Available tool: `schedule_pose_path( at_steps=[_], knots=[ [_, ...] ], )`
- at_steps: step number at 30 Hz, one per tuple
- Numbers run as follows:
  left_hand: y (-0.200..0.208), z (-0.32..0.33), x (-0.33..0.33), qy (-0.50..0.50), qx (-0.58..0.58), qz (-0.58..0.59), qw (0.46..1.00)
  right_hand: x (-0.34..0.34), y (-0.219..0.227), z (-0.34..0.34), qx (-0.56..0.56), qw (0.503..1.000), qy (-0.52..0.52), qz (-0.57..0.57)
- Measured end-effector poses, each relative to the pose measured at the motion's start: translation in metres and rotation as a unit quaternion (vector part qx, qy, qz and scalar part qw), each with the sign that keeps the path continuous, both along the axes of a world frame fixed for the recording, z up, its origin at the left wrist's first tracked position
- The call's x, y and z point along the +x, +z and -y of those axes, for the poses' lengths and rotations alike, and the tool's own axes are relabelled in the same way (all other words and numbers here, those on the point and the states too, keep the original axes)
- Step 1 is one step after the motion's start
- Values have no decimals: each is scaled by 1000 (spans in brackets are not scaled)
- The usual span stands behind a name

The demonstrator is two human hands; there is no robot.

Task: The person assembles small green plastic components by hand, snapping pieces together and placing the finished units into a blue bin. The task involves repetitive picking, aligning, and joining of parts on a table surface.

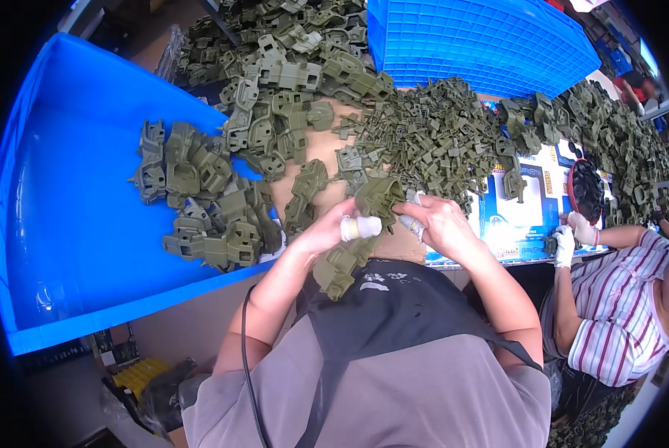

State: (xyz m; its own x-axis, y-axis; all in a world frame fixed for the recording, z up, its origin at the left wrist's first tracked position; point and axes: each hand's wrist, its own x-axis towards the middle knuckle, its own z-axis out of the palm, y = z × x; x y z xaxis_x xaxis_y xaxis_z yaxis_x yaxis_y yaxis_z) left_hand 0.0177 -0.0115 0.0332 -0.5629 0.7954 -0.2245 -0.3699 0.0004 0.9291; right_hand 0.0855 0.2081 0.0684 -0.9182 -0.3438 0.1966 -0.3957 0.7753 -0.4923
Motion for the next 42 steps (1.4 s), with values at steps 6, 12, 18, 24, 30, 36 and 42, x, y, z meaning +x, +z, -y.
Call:
schedule_pose_path(
  at_steps=[6,12,18,24,30,36,42],
  knots=[
    [20,-7,9,14,-45,-18,999,-1,-6,2,-2,1000,4,15],
    [14,-2,10,43,-107,-33,993,-9,-18,12,-24,999,18,19],
    [-11,5,11,74,-73,-16,994,-30,-37,0,-95,990,96,29],
    [-21,23,-12,212,-83,49,973,-19,-55,9,-152,985,-19,74],
    [-35,28,-5,273,54,297,913,21,-205,29,228,960,-120,110],
    [-51,38,15,221,86,377,896,18,-101,0,-107,945,-167,261],
    [-32,11,27,202,19,378,903,32,-14,33,-147,972,103,154]
  ],
)
